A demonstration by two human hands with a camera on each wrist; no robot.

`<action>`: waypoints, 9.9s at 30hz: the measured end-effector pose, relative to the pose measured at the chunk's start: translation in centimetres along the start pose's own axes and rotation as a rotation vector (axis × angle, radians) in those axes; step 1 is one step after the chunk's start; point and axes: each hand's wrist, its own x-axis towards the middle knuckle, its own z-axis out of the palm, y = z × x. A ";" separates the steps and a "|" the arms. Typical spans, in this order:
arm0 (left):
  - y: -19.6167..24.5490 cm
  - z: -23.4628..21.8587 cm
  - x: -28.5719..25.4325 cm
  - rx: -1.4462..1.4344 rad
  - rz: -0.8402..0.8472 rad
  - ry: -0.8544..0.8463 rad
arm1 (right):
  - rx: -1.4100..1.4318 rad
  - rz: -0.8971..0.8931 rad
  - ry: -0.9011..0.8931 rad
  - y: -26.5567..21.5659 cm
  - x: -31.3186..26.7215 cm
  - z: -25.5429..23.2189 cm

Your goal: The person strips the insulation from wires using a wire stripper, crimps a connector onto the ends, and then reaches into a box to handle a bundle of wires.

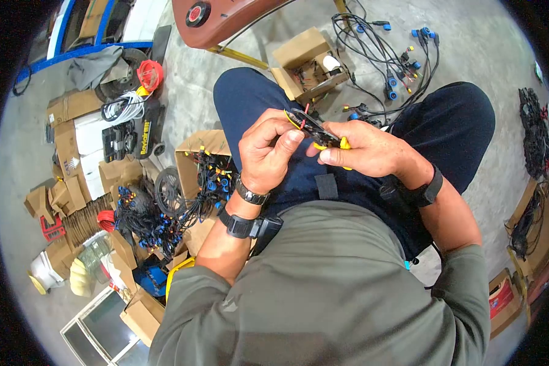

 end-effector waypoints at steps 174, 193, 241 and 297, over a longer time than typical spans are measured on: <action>-1.0 -1.1 0.6 -0.140 -0.456 0.061 | -0.324 0.037 0.104 1.0 3.0 -1.3; -1.5 -1.1 1.0 -0.113 -0.460 0.020 | -0.346 0.017 0.150 1.1 3.2 -1.4; 0.0 0.9 1.3 0.199 -0.226 0.152 | -0.254 -0.018 0.297 1.2 3.6 0.5; -6.0 -6.2 4.5 -0.193 -0.557 0.264 | 0.299 0.513 0.079 1.2 15.0 -9.7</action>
